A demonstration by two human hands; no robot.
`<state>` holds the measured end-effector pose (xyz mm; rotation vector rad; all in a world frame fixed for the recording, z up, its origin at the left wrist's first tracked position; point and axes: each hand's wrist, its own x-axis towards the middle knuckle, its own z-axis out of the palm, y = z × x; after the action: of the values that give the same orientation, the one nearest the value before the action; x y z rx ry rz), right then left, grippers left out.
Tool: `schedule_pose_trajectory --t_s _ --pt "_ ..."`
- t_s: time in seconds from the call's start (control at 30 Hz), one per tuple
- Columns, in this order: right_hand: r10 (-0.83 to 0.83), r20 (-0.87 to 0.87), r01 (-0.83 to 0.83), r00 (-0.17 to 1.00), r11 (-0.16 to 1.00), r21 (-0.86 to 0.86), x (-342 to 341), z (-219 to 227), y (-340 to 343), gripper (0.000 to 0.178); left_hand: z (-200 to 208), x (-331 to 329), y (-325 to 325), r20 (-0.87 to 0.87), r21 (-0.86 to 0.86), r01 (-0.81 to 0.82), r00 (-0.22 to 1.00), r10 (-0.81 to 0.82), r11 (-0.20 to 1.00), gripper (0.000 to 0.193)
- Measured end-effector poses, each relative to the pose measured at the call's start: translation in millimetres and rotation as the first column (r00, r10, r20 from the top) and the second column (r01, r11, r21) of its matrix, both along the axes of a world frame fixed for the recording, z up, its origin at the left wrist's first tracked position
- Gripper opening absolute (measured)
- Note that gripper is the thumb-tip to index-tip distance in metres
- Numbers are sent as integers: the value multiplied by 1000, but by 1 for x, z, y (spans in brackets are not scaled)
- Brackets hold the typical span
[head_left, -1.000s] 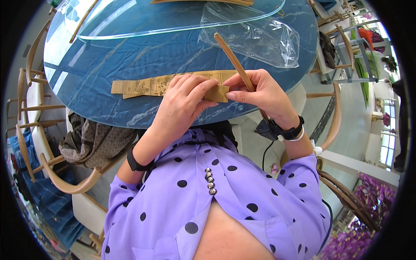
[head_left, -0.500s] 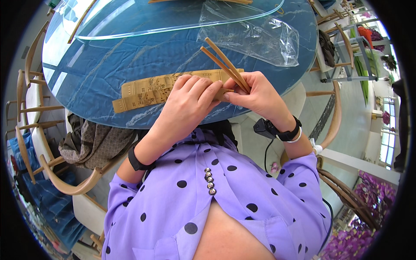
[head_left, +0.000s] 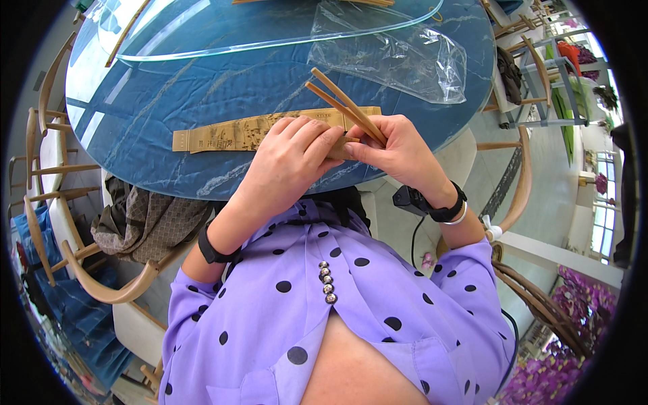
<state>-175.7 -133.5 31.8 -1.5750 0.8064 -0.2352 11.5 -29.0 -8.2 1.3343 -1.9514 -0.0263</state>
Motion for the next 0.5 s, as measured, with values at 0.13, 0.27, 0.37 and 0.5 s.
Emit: schedule_pose_trajectory --t_s 0.13,0.27,0.37,0.5 --pt "12 -15 -12 1000 1000 -1 -1 0 0 15 0 -1 0 -5 10 10 1000 -10 1000 36" --pt "8 -9 -8 1000 999 -42 -1 0 -1 15 1 0 -2 -16 3 8 1000 -7 1000 35" --pt "0 -11 0 1000 1000 -22 -3 -1 -1 16 1 0 -2 -32 10 23 999 -22 1000 35" --pt "3 -24 -4 1000 999 -35 -4 2 0 17 2 -1 -2 -47 14 27 999 -26 1000 35"
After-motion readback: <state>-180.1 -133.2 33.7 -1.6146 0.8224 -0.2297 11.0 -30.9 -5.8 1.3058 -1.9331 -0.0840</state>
